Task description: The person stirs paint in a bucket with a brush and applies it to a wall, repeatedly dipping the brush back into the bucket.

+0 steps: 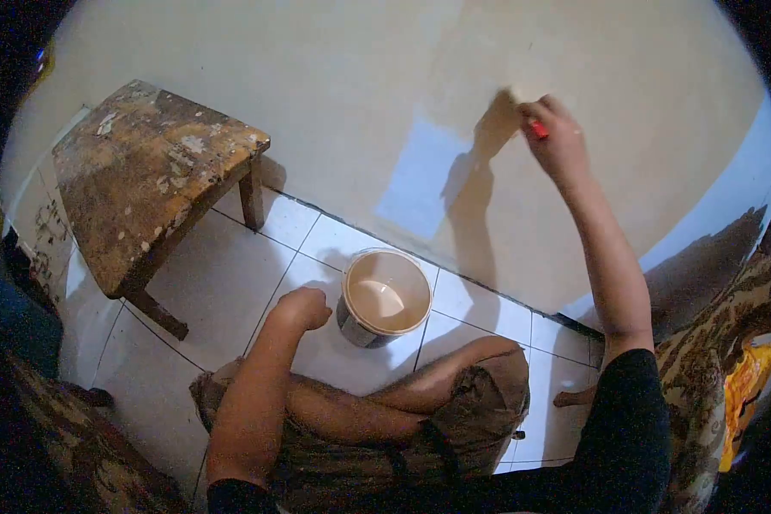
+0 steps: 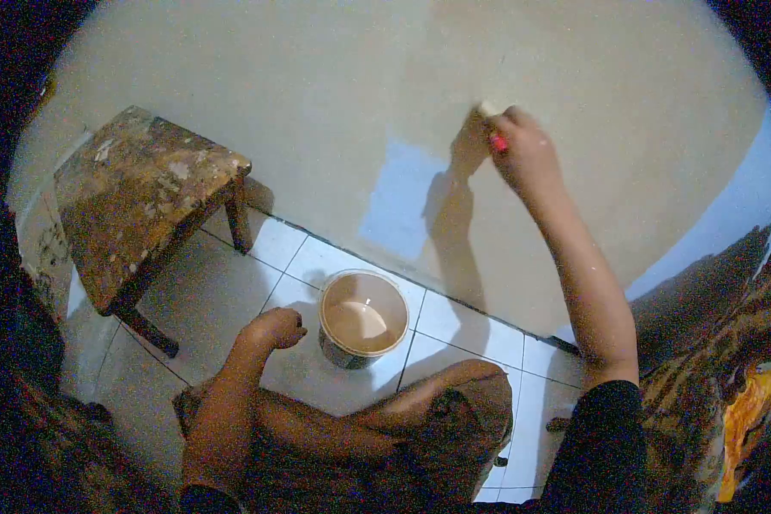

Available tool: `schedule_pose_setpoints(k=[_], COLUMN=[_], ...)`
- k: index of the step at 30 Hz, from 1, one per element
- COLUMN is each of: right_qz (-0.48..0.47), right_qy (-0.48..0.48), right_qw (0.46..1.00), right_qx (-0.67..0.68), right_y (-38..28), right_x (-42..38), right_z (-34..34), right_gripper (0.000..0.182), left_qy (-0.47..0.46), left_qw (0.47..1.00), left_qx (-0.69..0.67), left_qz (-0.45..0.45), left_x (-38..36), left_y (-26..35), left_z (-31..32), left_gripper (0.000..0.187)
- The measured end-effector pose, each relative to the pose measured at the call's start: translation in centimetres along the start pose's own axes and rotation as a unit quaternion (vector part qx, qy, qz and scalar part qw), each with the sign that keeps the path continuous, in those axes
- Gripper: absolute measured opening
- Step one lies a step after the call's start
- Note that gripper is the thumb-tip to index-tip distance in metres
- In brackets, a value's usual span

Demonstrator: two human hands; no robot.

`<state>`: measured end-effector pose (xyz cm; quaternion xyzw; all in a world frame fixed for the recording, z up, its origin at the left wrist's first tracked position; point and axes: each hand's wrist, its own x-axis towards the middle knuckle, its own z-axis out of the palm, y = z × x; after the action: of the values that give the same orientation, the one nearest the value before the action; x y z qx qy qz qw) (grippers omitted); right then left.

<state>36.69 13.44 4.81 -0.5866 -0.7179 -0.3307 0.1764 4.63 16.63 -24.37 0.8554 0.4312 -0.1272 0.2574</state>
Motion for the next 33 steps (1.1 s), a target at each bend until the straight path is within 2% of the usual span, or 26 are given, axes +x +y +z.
schedule_pose_setpoints(k=[3,4,8,11,12,14,16,18,20,22,26,28,30,32,33], right_qz=[-0.027,-0.025,-0.08,-0.113,-0.114,-0.09,-0.092,-0.097,-0.096,-0.092,-0.118,-0.113,-0.159,-0.148,-0.152], right_qy=[0.159,0.155,0.021,-0.094,-0.09,-0.153,-0.147,-0.097,-0.063,-0.032,0.005,-0.061,-0.12,-0.196,-0.191], right_qw=[0.979,0.979,0.985,0.987,0.988,0.984,0.984,0.989,0.992,0.987,0.98,0.979,0.971,0.966,0.966], right_qx=[-0.128,-0.128,-0.15,-0.062,-0.061,0.011,0.028,-0.063,-0.059,-0.124,-0.159,-0.156,-0.129,-0.08,-0.079], right_y=[0.3,0.8,1.2,-2.6,-3.5,-4.8,-4.1,-2.5,-1.0,-1.5,-3.6,-3.0,-3.1,-4.7,-5.1], right_x=[0.4,-0.1,-3.5,-6.5,-6.9,-7.5,-6.2,-3.9,-0.8,1.5,1.2,-1.2,-4.0,-5.6,-6.0], right_z=[-0.9,-0.1,6.1,9.2,9.8,10.6,10.9,10.5,8.3,5.3,3.5,7.3,10.4,11.0,11.3], right_gripper=[0.013,0.013,0.017,0.012,0.012,0.011,0.012,0.015,0.029,0.018,0.018,0.01,0.01,0.01,0.01], left_qy=[-0.02,-0.024,-0.033,-0.037,-0.038,-0.031,-0.032,-0.043,-0.039,-0.038,-0.013,-0.022,-0.026,-0.025,-0.025], left_qw=[0.999,0.999,0.999,0.999,0.999,0.999,0.999,0.998,0.999,0.999,1.0,1.0,0.999,0.999,0.999], left_qx=[0.01,0.01,0.009,0.003,-0.002,0.0,0.003,0.008,0.016,0.019,0.014,0.018,0.017,0.016,0.014], left_qz=[-0.032,-0.03,-0.037,-0.037,-0.037,-0.036,-0.03,-0.033,-0.025,-0.018,-0.01,-0.007,-0.014,-0.027,-0.024], left_x=[0.5,0.5,-0.2,-0.6,-0.8,-0.5,-0.5,-0.5,-0.4,-0.2,-0.3,-0.3,0.8,0.8,0.5], left_y=[0.2,0.3,0.7,1.1,1.0,0.7,0.5,0.6,0.6,0.3,0.6,0.8,0.4,-0.1,0.1], left_z=[0.0,0.0,-0.7,-1.2,-1.3,-0.9,-0.7,-0.8,-0.7,-0.3,-0.9,-1.3,-0.2,0.1,0.0], left_gripper=[0.033,0.033,0.032,0.032,0.032,0.033,0.033,0.033,0.033,0.033,0.033,0.033,0.032,0.032,0.031])
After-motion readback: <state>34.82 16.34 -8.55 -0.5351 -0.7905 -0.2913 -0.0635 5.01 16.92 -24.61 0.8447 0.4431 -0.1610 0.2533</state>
